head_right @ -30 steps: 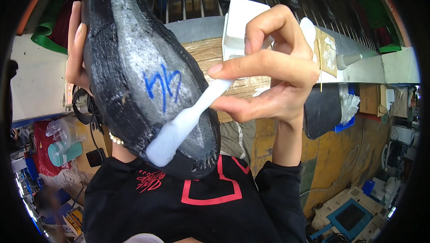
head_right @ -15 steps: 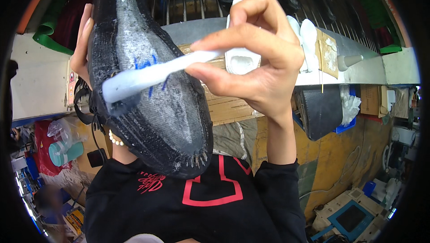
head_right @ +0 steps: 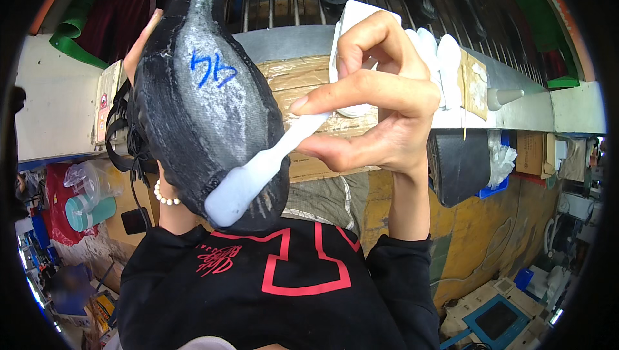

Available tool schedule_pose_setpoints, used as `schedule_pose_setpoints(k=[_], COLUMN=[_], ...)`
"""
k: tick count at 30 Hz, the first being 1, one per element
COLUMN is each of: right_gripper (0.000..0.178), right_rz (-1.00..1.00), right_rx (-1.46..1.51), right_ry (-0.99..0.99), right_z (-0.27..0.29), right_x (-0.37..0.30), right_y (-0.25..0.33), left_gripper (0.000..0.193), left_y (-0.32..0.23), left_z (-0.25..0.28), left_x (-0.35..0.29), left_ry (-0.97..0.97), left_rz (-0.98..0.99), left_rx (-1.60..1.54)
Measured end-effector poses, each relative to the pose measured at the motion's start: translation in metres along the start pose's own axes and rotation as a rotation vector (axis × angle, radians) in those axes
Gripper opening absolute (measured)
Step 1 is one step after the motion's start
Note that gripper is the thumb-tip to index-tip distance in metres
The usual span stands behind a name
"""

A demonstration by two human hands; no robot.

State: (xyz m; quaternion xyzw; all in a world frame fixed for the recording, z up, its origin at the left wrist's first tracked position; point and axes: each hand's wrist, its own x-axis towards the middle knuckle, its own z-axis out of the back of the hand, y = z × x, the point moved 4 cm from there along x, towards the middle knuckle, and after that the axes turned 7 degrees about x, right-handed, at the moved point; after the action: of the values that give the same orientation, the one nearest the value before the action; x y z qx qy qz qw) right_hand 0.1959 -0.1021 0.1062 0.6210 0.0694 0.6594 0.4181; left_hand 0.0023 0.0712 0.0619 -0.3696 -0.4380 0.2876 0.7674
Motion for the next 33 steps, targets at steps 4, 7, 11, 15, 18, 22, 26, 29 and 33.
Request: schedule_pose_setpoints(k=[4, 7, 11, 15, 18, 22, 26, 29, 33], right_gripper=[0.042, 0.041, 0.037, 0.038, 0.035, 0.037, 0.043, 0.045, 0.044], right_rz=[-0.006, 0.007, -0.028, -0.1, -0.084, 0.014, 0.026, 0.024, 0.061], right_rx=[0.042, 0.044, 0.096, -0.087, -0.195, -0.119, -0.069, -0.051, -0.052], right_ry=[-0.001, 0.052, 0.045, 0.028, 0.0, 0.067, 0.091, 0.096, 0.101], right_z=[-0.004, -0.009, -0.012, -0.005, 0.001, 0.0, -0.002, -0.005, -0.01], right_x=[0.001, 0.003, 0.005, 0.01, 0.013, 0.013, 0.012, 0.014, 0.02], right_y=[-0.005, -0.009, -0.007, -0.002, 0.0, -0.001, -0.003, -0.003, -0.003], left_gripper=[0.097, 0.098, 0.098, 0.097, 0.096, 0.094, 0.095, 0.095, 0.089], left_y=[-0.001, 0.002, 0.003, -0.004, -0.004, -0.019, -0.032, -0.027, -0.015], left_z=[-0.009, -0.015, -0.019, -0.017, -0.015, -0.01, -0.009, -0.013, -0.025], left_x=[-0.005, -0.013, -0.013, -0.014, -0.018, -0.011, -0.016, -0.019, -0.024], left_ry=[0.004, 0.051, 0.062, 0.027, 0.041, 0.054, 0.034, 0.108, 0.246], left_rz=[-0.334, -0.35, -0.349, -0.366, -0.053, -0.153, -0.183, -0.099, 0.008], left_rx=[-0.077, -0.186, -0.207, -0.185, -0.175, -0.06, 0.011, -0.216, -0.537])
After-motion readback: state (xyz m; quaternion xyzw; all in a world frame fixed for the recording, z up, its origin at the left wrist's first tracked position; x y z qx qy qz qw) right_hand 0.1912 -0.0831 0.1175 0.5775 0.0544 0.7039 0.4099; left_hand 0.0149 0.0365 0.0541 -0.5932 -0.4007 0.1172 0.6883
